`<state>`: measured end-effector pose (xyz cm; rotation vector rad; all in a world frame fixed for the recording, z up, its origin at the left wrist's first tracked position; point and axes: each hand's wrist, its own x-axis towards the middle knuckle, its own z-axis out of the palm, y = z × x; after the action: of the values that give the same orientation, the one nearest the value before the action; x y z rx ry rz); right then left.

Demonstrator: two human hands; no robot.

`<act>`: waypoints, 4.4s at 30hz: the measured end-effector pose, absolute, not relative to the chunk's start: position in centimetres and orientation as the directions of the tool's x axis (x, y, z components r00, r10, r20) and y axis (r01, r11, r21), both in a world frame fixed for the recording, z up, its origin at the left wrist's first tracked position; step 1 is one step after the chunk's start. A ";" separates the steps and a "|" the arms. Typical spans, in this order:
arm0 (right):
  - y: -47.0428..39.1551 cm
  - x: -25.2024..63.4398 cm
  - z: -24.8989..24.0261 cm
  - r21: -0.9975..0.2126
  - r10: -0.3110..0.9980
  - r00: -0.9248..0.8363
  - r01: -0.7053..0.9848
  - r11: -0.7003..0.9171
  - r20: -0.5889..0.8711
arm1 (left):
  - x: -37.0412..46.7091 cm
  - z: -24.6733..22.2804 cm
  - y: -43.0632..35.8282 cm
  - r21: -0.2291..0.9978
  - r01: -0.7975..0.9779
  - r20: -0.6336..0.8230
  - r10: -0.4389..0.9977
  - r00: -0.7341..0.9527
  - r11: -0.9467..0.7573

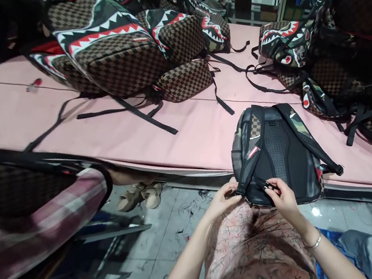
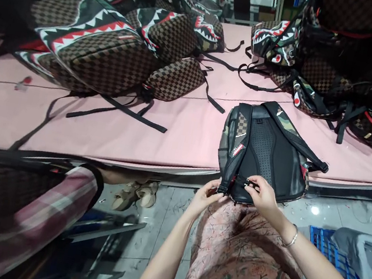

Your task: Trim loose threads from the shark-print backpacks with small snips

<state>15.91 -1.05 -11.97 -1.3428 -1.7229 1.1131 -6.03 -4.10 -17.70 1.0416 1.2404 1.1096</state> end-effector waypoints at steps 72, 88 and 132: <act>1.8 15.1 -9.2 -0.969 0.961 -0.277 0.231 0.085 0.018 | 0.3 -12.2 -5.7 0.886 -0.444 -0.241 0.951 -0.192 0.135; 3.9 8.1 -3.4 -0.774 0.913 -0.394 0.542 0.328 0.111 | -0.5 -9.1 -5.5 0.975 0.215 0.175 0.805 -0.567 -0.061; 2.0 14.2 -11.0 -0.335 0.506 -0.635 0.379 0.863 0.584 | -0.2 -8.2 -6.0 0.415 -0.886 -0.520 0.853 -0.043 0.208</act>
<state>14.20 2.04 -10.97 -0.6370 -2.3307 0.2344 -0.20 -6.02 -8.19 -0.0517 0.7942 1.4056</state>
